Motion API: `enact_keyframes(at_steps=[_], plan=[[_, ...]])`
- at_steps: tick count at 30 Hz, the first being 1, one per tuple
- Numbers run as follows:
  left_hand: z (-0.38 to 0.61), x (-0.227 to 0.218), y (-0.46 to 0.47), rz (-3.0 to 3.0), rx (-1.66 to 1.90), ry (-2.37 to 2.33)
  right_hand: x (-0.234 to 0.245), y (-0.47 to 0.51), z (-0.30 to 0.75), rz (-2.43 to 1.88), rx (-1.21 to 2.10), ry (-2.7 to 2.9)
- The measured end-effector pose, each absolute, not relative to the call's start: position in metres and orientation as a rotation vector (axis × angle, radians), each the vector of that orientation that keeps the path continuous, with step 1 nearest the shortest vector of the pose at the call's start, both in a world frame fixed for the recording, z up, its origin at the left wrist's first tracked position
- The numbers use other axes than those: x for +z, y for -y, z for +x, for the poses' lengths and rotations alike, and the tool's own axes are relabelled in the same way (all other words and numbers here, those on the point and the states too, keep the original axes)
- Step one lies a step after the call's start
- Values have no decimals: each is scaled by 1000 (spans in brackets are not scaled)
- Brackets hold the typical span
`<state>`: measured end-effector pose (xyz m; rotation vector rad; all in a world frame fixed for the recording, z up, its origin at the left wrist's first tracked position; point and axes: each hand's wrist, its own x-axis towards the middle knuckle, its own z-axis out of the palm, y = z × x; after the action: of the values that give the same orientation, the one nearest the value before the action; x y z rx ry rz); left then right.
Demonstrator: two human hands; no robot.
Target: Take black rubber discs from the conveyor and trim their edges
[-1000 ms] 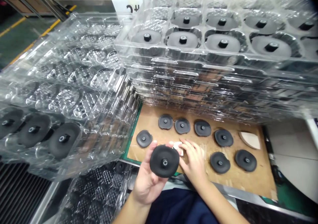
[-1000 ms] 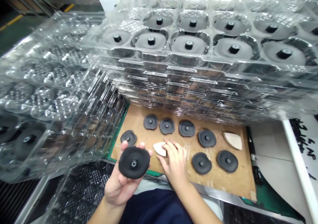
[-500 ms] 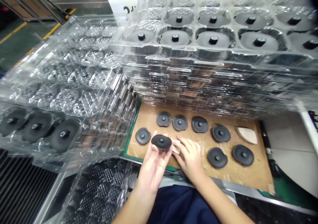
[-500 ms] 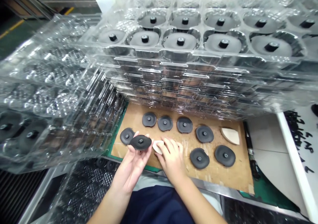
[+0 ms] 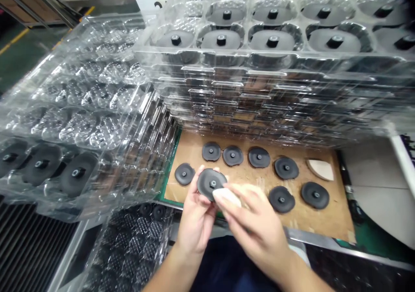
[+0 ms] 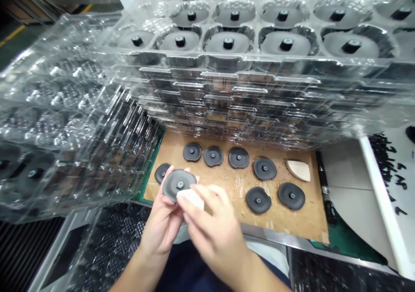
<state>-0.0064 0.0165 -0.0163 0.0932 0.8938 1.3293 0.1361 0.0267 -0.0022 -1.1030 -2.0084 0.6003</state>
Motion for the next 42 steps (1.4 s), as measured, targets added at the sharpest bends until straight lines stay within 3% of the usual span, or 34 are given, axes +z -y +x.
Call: enact_keyframes(at_steps=[28,32,37,42], plan=[[1,-5,-18,162,1338,-920,9,-18,138,-1153,584,1937],[1,-6,-21,181,1370,-955,2,-14,142,-1119,883,1761],[0,-8,-28,177,1424,-1049,-34,-6,155,-1442,1341,855],[1,-10,-29,134,1342,-1034,-54,5,159,-1501,1506,797]])
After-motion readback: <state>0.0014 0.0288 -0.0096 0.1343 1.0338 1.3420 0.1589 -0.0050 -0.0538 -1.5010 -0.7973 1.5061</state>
